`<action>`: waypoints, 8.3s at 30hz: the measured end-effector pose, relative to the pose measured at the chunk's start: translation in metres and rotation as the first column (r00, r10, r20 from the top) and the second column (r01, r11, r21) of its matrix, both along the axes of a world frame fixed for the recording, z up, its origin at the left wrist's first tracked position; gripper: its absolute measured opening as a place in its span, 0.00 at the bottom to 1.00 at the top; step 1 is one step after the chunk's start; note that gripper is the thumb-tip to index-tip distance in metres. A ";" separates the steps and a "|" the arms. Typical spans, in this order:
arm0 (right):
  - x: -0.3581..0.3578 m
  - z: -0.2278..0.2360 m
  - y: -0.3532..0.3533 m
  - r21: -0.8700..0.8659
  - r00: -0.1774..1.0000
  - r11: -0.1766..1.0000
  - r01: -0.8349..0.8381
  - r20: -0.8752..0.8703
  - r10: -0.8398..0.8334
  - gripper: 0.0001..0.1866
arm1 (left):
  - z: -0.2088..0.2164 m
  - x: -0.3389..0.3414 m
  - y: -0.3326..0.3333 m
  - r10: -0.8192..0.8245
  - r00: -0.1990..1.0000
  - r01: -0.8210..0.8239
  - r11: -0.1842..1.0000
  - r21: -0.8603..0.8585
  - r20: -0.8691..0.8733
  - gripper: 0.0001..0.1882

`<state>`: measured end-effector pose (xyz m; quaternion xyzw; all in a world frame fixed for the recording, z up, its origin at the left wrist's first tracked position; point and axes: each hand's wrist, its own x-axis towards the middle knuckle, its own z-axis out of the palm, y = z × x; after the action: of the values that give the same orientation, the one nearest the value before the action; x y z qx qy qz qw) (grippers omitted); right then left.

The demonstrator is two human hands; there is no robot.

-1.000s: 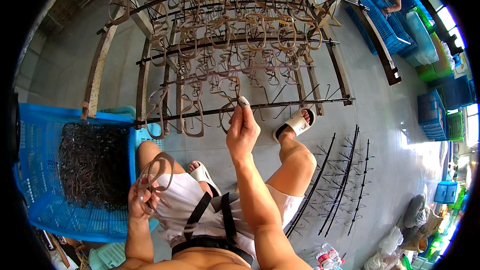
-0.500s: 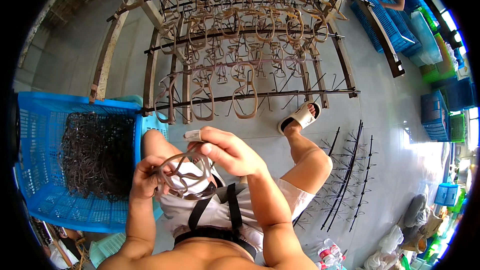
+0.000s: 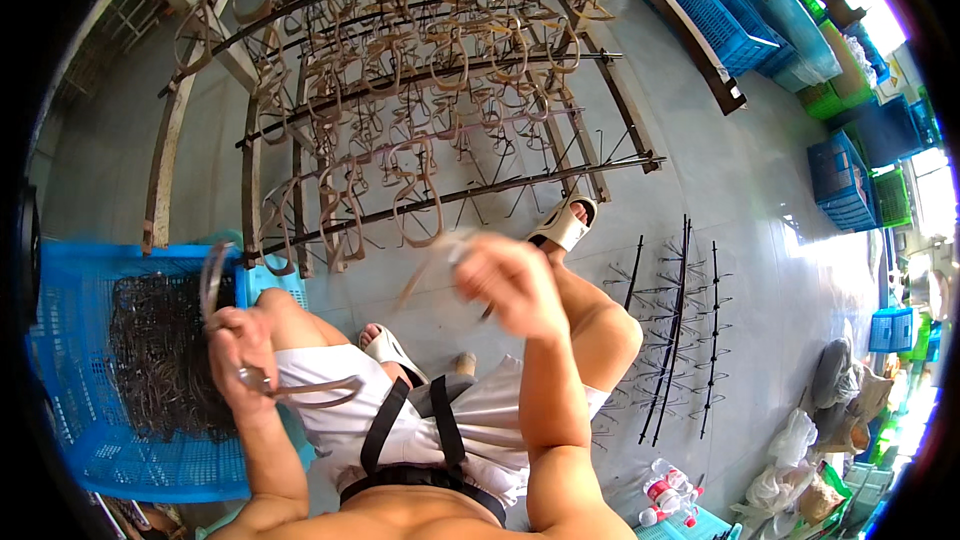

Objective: The person repeatedly picks small metal loops from a blue basket and attaches them to hooks on a multi-tiered metal rack. The person occasionally reaches for long metal rods on the floor and places them onto the rack structure.

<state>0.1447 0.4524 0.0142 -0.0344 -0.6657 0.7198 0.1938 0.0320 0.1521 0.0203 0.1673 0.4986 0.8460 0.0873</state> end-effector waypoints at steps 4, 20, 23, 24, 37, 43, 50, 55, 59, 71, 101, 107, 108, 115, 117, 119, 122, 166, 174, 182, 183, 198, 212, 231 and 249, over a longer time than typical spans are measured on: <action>-0.032 -0.039 0.044 -0.120 0.754 0.748 0.652 0.006 -0.656 0.09 | 0.014 0.001 0.000 -0.127 0.989 0.137 0.977 -0.163 0.070 0.18; -0.056 -0.071 0.035 0.068 0.657 0.672 0.737 0.161 -0.737 0.11 | 0.003 0.016 0.006 -0.236 0.947 0.287 0.925 -0.248 0.216 0.11; -0.059 -0.076 0.031 -0.001 0.642 0.647 0.762 0.123 -0.756 0.11 | 0.011 0.016 0.009 -0.264 0.938 0.321 0.908 -0.268 0.226 0.11; -0.060 -0.080 0.030 -0.028 0.653 0.655 0.755 0.123 -0.747 0.11 | 0.012 0.017 0.010 -0.260 0.936 0.319 0.911 -0.261 0.236 0.12; -0.070 -0.081 0.018 -0.338 0.694 0.629 0.700 0.117 -0.710 0.12 | 0.014 0.021 0.009 -0.303 0.909 0.362 0.915 -0.181 0.288 0.15; -0.074 -0.083 0.004 -0.153 0.709 0.694 0.703 0.084 -0.700 0.12 | 0.015 0.020 0.013 -0.217 0.929 0.271 0.951 -0.151 0.298 0.12; -0.069 -0.086 0.010 -0.006 0.747 0.748 0.664 0.033 -0.664 0.10 | 0.008 0.015 0.017 -0.146 0.940 0.193 0.973 -0.130 0.307 0.13; -0.065 -0.080 0.016 0.093 0.753 0.754 0.650 0.053 -0.655 0.10 | 0.008 0.013 0.021 -0.124 0.949 0.177 0.970 -0.165 0.290 0.14; -0.067 -0.082 0.024 0.066 0.727 0.726 0.684 0.018 -0.686 0.09 | 0.016 0.012 0.030 -0.195 0.945 0.229 0.968 -0.105 0.262 0.14; -0.023 -0.013 -0.031 0.110 0.972 0.970 0.217 -0.116 -0.204 0.30 | 0.014 0.031 0.059 -0.235 0.949 0.259 0.961 -0.100 0.209 0.15; -0.030 -0.072 0.123 0.001 0.593 0.599 0.800 0.145 -0.792 0.11 | 0.005 0.035 0.086 -0.377 0.859 0.490 0.802 -0.343 0.345 0.12; -0.026 -0.074 0.126 0.009 0.593 0.604 0.797 0.186 -0.784 0.12 | 0.006 0.036 0.088 -0.378 0.862 0.489 0.795 -0.359 0.338 0.12; -0.026 -0.077 0.127 -0.012 0.602 0.610 0.793 0.171 -0.780 0.11 | 0.007 0.036 0.088 -0.376 0.861 0.489 0.798 -0.352 0.343 0.13; -0.030 -0.079 0.113 -0.187 0.610 0.585 0.789 0.129 -0.781 0.10 | 0.004 0.037 0.090 -0.384 0.858 0.493 0.802 -0.337 0.342 0.12; -0.031 -0.076 0.110 -0.167 0.594 0.573 0.803 0.129 -0.794 0.10 | 0.005 0.039 0.092 -0.369 0.858 0.489 0.801 -0.346 0.358 0.12; -0.031 -0.070 0.109 -0.230 0.628 0.590 0.774 0.152 -0.763 0.10 | 0.004 0.039 0.092 -0.365 0.856 0.491 0.794 -0.358 0.365 0.12; -0.028 -0.069 0.108 -0.376 0.685 0.593 0.712 0.184 -0.705 0.11 | 0.004 0.040 0.094 -0.370 0.853 0.496 0.795 -0.349 0.369 0.12; 0.034 0.005 0.067 -0.122 0.972 0.982 0.145 0.200 -0.119 0.06 | 0.021 -0.003 0.116 -0.377 0.906 0.243 0.834 -0.496 -0.190 0.25; 0.017 -0.062 0.206 -0.259 0.630 0.592 0.763 0.097 -0.770 0.10 | -0.039 -0.086 0.015 0.517 0.844 -0.480 0.605 -0.635 -0.146 0.17; -0.003 -0.072 0.186 -0.435 0.611 0.490 0.755 0.197 -0.767 0.10 | -0.052 -0.086 0.021 0.254 0.910 -0.119 0.917 -0.380 0.328 0.08; -0.004 -0.069 0.185 -0.462 0.597 0.460 0.758 0.209 -0.774 0.10 | -0.054 -0.088 0.018 0.238 0.908 -0.102 0.924 -0.369 0.345 0.08; -0.010 -0.065 0.184 -0.457 0.533 0.396 0.796 0.221 -0.816 0.08 | -0.060 -0.094 0.021 0.269 0.886 -0.116 0.917 -0.383 0.377 0.08; 0.003 -0.072 0.193 -0.356 0.641 0.561 0.747 0.163 -0.750 0.10 | -0.059 -0.095 0.021 0.263 0.881 -0.105 0.920 -0.378 0.395 0.08; -0.002 -0.069 0.168 -0.268 0.691 0.646 0.715 0.129 -0.711 0.09 | -0.057 -0.093 0.028 0.253 0.899 -0.099 0.912 -0.398 0.356 0.11; 0.002 -0.058 0.189 -0.085 0.623 0.621 0.780 0.205 -0.755 0.11 | -0.056 -0.090 0.033 0.229 0.910 -0.089 0.922 -0.376 0.346 0.10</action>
<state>0.1470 0.6412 -0.0434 -0.3855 -0.5373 0.6154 0.4289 -0.0580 0.1849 -0.0352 -0.0617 0.6272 0.7635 0.1413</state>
